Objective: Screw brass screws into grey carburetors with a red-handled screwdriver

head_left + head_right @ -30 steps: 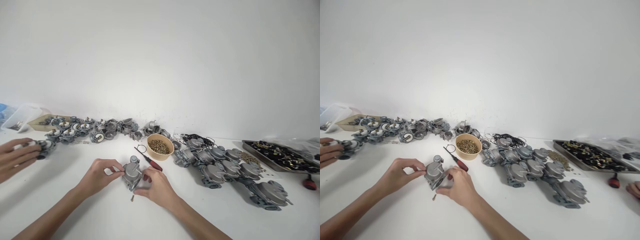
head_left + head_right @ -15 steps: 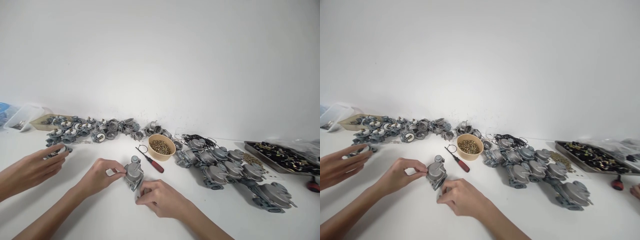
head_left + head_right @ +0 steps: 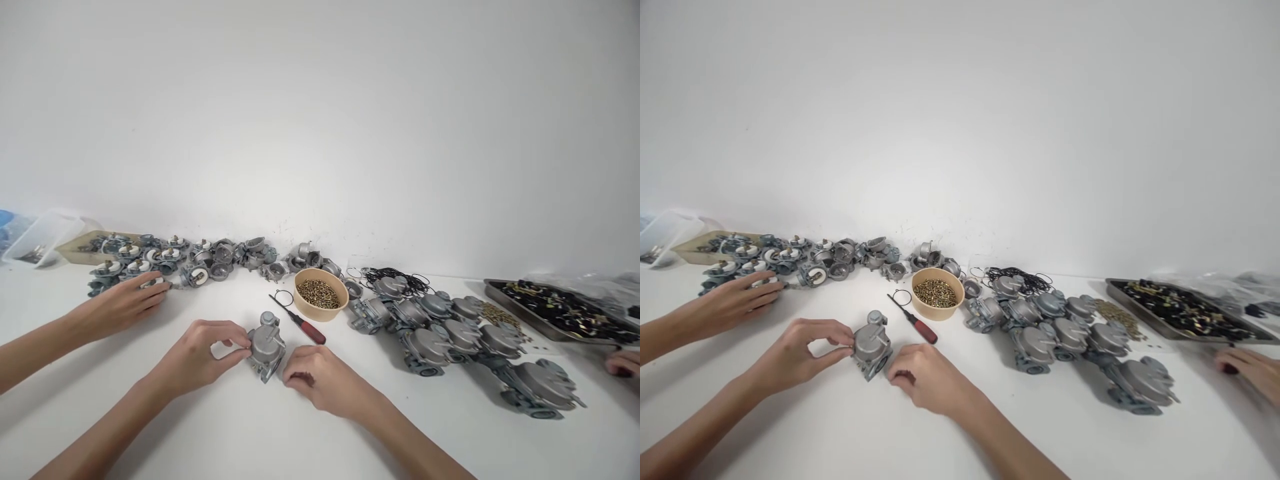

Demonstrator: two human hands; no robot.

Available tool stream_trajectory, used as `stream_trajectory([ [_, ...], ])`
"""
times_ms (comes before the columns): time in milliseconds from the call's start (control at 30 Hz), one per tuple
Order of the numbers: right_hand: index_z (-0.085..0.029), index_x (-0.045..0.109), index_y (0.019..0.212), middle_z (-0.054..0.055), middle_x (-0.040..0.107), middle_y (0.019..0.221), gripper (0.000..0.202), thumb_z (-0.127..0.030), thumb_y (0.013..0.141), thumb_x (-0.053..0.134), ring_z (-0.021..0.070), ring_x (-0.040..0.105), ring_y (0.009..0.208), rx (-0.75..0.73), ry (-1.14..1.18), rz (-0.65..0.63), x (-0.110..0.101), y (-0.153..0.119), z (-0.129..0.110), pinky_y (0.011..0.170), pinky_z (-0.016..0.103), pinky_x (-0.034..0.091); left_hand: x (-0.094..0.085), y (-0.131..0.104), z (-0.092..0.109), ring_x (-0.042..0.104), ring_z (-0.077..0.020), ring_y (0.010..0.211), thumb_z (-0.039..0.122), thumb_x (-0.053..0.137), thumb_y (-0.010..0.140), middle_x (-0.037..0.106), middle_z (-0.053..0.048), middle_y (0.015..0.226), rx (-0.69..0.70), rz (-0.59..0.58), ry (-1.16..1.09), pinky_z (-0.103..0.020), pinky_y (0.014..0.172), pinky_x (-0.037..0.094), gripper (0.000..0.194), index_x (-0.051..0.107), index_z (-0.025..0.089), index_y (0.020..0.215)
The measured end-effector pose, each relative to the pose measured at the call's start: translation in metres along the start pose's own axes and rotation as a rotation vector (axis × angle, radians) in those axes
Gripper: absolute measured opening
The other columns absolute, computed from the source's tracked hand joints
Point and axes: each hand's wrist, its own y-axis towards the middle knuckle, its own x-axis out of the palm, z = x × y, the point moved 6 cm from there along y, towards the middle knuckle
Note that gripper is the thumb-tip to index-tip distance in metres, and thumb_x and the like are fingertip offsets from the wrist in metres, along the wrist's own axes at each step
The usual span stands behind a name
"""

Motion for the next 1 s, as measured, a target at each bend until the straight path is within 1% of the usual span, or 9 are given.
stream_trajectory([
  [67,-0.020,0.077,0.083,0.001,0.074,0.083,0.024,0.000,0.081,0.063,0.0130,0.066,0.072,0.023,-0.005,0.045,-0.005,0.000,0.002,0.068,0.023,0.051,0.001,-0.001,0.000,0.072,-0.0165,0.079,0.024,0.068,0.096,0.079,-0.001,0.097,-0.004,0.007,0.033,-0.028,0.072,0.058,0.004,0.071,0.025,0.099],
  [100,-0.020,0.077,0.083,0.001,0.074,0.082,0.024,-0.001,0.081,0.062,0.0128,0.065,0.069,0.039,-0.004,0.077,-0.009,0.000,0.004,0.066,0.023,0.050,0.002,-0.001,0.000,0.072,-0.0172,0.082,0.025,0.069,0.096,0.079,-0.001,0.099,-0.013,0.011,0.041,-0.029,0.074,0.059,0.007,0.069,0.025,0.103],
  [233,-0.019,0.076,0.082,0.003,0.073,0.079,0.014,-0.013,0.087,0.064,0.0130,0.063,0.064,0.116,0.016,0.256,-0.026,-0.001,0.013,0.061,0.024,0.050,0.010,-0.003,0.003,0.070,-0.0243,0.104,0.032,0.078,0.087,0.071,-0.005,0.123,-0.077,0.038,0.078,-0.035,0.081,0.060,0.046,0.056,0.029,0.127],
  [300,-0.019,0.076,0.081,0.003,0.074,0.078,0.013,-0.020,0.089,0.067,0.0132,0.063,0.063,0.137,0.036,0.343,-0.034,-0.001,0.016,0.060,0.024,0.050,0.017,-0.003,0.005,0.067,-0.0277,0.113,0.034,0.083,0.083,0.064,-0.007,0.137,-0.111,0.033,0.096,-0.040,0.089,0.060,0.064,0.049,0.032,0.137],
  [367,-0.020,0.077,0.080,0.002,0.075,0.077,0.012,-0.025,0.089,0.069,0.0138,0.063,0.064,0.143,0.050,0.413,-0.038,-0.002,0.014,0.060,0.025,0.050,0.025,-0.003,0.006,0.065,-0.0297,0.120,0.035,0.084,0.081,0.061,-0.006,0.143,-0.146,0.015,0.084,-0.043,0.098,0.058,0.071,0.046,0.035,0.141],
  [467,-0.022,0.079,0.082,0.002,0.078,0.079,0.012,-0.028,0.090,0.072,0.0154,0.066,0.067,0.121,0.072,0.498,-0.041,-0.002,0.006,0.062,0.026,0.052,0.035,-0.005,0.002,0.067,-0.0296,0.119,0.035,0.080,0.085,0.064,-0.004,0.141,-0.222,-0.009,0.041,-0.044,0.100,0.058,0.063,0.050,0.037,0.140],
  [567,-0.024,0.080,0.084,0.002,0.081,0.084,0.012,-0.025,0.090,0.070,0.0164,0.072,0.071,0.059,0.104,0.541,-0.040,-0.001,-0.004,0.062,0.026,0.054,0.041,-0.007,-0.004,0.069,-0.0274,0.116,0.035,0.076,0.088,0.064,-0.001,0.141,-0.288,-0.016,-0.007,-0.042,0.098,0.060,0.056,0.052,0.038,0.138],
  [733,-0.023,0.080,0.088,0.002,0.082,0.091,0.015,-0.017,0.091,0.066,0.0162,0.076,0.078,-0.018,0.132,0.519,-0.034,0.004,-0.013,0.069,0.025,0.057,0.043,-0.008,-0.005,0.071,-0.0234,0.110,0.032,0.074,0.088,0.064,0.001,0.142,-0.293,-0.010,-0.044,-0.039,0.097,0.061,0.056,0.051,0.038,0.138],
  [1000,-0.023,0.078,0.087,0.000,0.082,0.087,0.017,-0.013,0.090,0.064,0.0143,0.071,0.071,-0.039,0.080,0.471,-0.034,0.008,-0.019,0.063,0.024,0.054,0.042,-0.005,-0.003,0.071,-0.0224,0.105,0.033,0.072,0.088,0.067,0.000,0.137,-0.290,-0.017,-0.085,-0.040,0.095,0.062,0.052,0.051,0.035,0.136],
])
